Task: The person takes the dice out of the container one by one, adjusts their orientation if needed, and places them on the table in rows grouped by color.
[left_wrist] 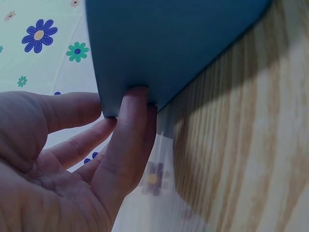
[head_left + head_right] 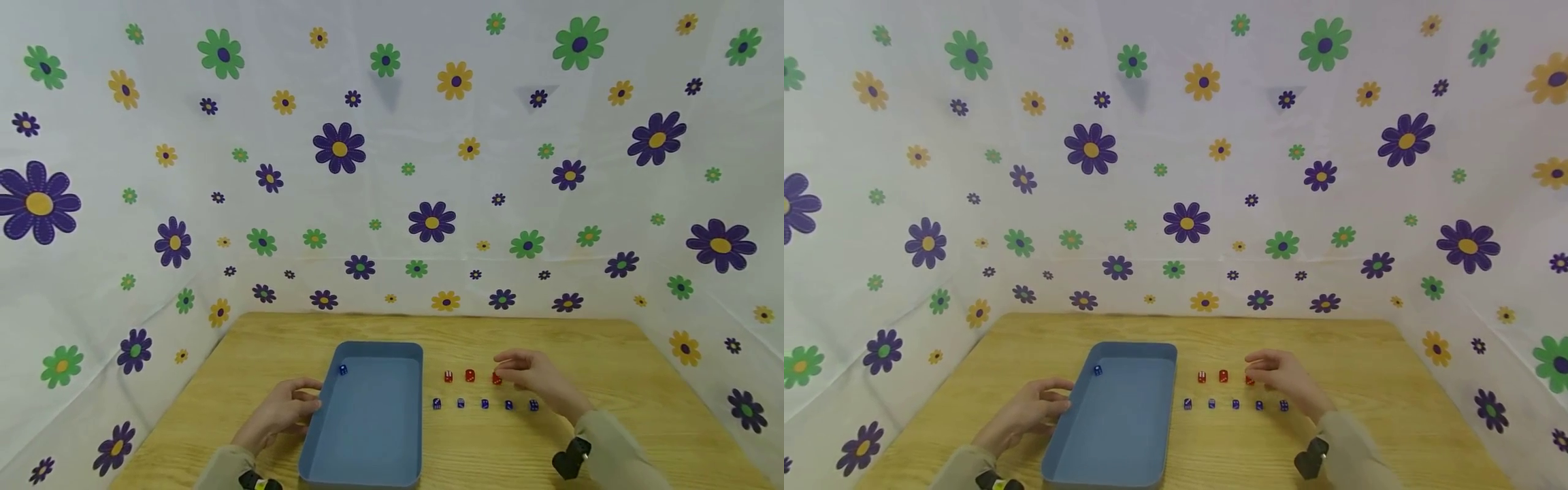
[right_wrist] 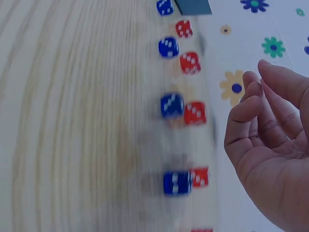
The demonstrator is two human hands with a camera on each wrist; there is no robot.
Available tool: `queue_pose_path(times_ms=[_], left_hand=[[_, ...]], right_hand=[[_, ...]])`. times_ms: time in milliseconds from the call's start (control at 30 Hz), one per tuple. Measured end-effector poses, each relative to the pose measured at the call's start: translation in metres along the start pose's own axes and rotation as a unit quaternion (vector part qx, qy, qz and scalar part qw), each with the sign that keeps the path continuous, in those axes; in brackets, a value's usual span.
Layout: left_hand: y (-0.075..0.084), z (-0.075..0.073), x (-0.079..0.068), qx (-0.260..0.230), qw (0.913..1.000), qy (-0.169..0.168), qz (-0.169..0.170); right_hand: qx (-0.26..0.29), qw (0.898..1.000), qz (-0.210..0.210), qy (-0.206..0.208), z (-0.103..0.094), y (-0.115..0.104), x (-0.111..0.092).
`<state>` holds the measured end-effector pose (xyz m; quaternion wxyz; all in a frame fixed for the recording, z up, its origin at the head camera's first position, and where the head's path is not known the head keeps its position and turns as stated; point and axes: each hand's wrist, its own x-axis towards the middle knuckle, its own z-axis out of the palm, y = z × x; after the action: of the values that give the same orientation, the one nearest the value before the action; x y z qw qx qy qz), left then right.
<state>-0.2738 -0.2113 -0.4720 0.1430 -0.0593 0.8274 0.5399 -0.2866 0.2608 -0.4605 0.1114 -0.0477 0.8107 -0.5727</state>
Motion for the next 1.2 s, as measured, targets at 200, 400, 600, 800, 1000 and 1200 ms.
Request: queue_pose_path(times_ms=[200, 400, 600, 800, 1000, 1200], left_hand=[[-0.002, -0.002, 0.001, 0.007, 1.0, -0.002, -0.001], [0.0, -0.001, 0.0, 0.006, 0.9999, -0.007, -0.005], [-0.001, -0.001, 0.0, 0.001, 1.0, -0.008, 0.004], [0.002, -0.001, 0.0, 0.001, 1.0, -0.006, -0.004], [0.001, -0.001, 0.0, 0.002, 0.9999, -0.011, -0.006], [-0.001, -0.001, 0.001, -0.003, 0.9999, -0.01, 0.001]], right_hand=[[0.011, 0.999, -0.03, -0.02, 0.028, -0.012, 0.012], [0.024, 0.999, -0.032, -0.036, 0.048, -0.02, 0.021], [0.022, 0.998, -0.044, -0.047, 0.066, -0.028, 0.033], [0.033, 0.994, -0.062, -0.079, 0.088, -0.045, 0.047], [0.048, 0.992, -0.078, -0.088, 0.114, -0.06, 0.056], [0.044, 0.993, -0.072, -0.083, 0.141, -0.074, 0.069]])
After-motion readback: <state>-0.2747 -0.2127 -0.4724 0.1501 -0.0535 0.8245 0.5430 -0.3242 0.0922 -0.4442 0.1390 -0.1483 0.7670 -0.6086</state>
